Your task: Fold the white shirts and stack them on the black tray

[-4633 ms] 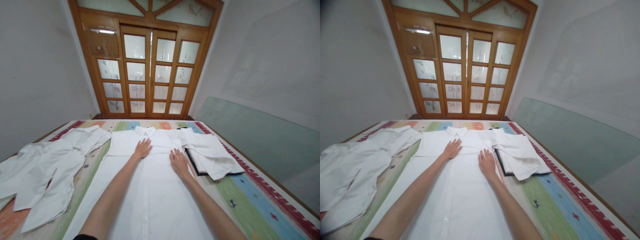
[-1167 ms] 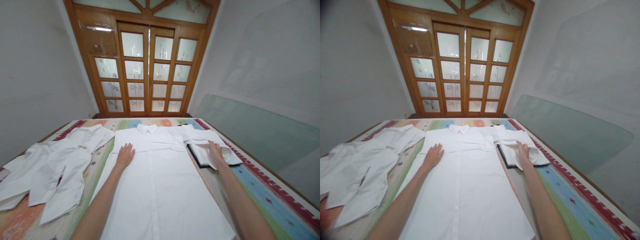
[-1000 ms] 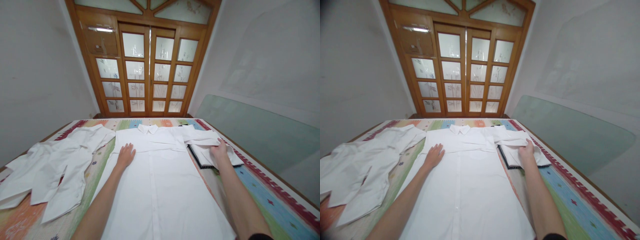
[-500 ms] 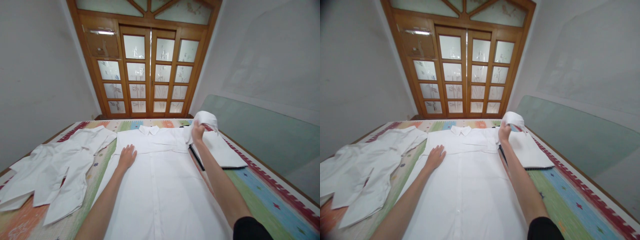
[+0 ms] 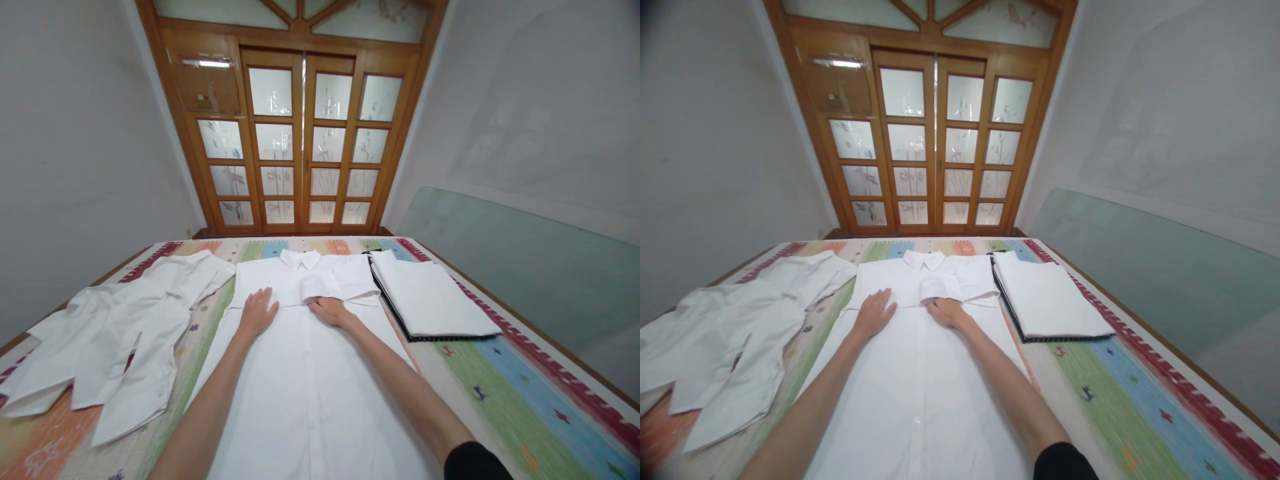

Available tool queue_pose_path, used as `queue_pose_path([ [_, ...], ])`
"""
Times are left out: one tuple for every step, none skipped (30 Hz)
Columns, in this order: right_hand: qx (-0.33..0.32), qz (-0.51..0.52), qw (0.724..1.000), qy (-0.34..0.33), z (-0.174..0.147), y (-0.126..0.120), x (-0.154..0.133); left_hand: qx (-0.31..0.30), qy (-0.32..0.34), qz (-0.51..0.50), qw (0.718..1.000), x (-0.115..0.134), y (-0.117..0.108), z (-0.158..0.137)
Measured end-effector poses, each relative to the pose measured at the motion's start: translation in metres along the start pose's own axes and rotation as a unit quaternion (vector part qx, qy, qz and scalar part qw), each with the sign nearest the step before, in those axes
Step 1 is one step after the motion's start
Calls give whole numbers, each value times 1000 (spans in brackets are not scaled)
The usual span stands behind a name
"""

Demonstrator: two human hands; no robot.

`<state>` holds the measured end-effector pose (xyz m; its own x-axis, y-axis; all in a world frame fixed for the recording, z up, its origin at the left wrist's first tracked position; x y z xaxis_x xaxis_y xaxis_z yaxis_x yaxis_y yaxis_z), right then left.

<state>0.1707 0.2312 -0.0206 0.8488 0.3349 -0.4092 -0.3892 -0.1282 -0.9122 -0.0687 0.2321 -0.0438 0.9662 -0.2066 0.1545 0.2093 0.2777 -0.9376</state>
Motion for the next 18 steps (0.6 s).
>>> queue_pose_path([
  [-2,4,1000,-2,1,0,0,6,5,-22,1000,3,-1,0],
  [-4,8,1000,-5,2,0,-1,12,14,-48,999,7,-3,0],
  [-5,11,1000,-9,3,0,-1,20,27,-75,997,13,-4,0],
  [-7,13,1000,-12,4,1,-1,27,47,-100,994,20,-6,1],
  [-9,14,1000,-15,5,3,-1,34,71,-121,990,28,-7,1],
  [-8,11,1000,-20,6,5,-1,40,99,-136,985,38,-9,2],
  [-4,4,1000,-26,6,6,-2,46,125,-145,980,49,-10,4],
  [4,-6,999,-32,7,8,-2,53,144,-148,977,60,-11,6],
  [11,-17,999,-37,7,10,-2,63,153,-144,976,71,-12,8],
  [17,-28,999,-41,7,11,-2,74,151,-131,977,81,-13,11],
  [22,-36,998,-44,7,12,-3,85,141,-113,980,90,-14,14],
  [27,-40,998,-44,7,12,-3,90,128,-92,983,97,-14,18],
  [33,-42,998,-45,7,12,-4,90,117,-71,987,103,-13,21],
  [41,-42,997,-47,7,12,-4,87,108,-53,989,106,-13,24],
  [47,-40,997,-52,7,12,-5,81,102,-43,991,107,-12,27],
  [50,-38,996,-57,6,12,-5,78,95,-41,992,106,-11,30],
  [52,-35,996,-61,6,12,-4,81,82,-51,992,103,-11,32],
  [53,-32,996,-63,6,12,-4,90,56,-77,991,98,-10,34],
])
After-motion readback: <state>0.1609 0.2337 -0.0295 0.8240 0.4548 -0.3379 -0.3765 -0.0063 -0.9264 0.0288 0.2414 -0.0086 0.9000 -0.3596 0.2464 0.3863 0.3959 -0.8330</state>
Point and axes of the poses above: each hand's wrist, its own z-axis towards the middle knuckle, its own y-axis out of the palm, x = y × z, the point moved 1 cm from there along z, towards the middle knuckle, and after that the axes turned 9 degrees about z, right-handed, at the moved point
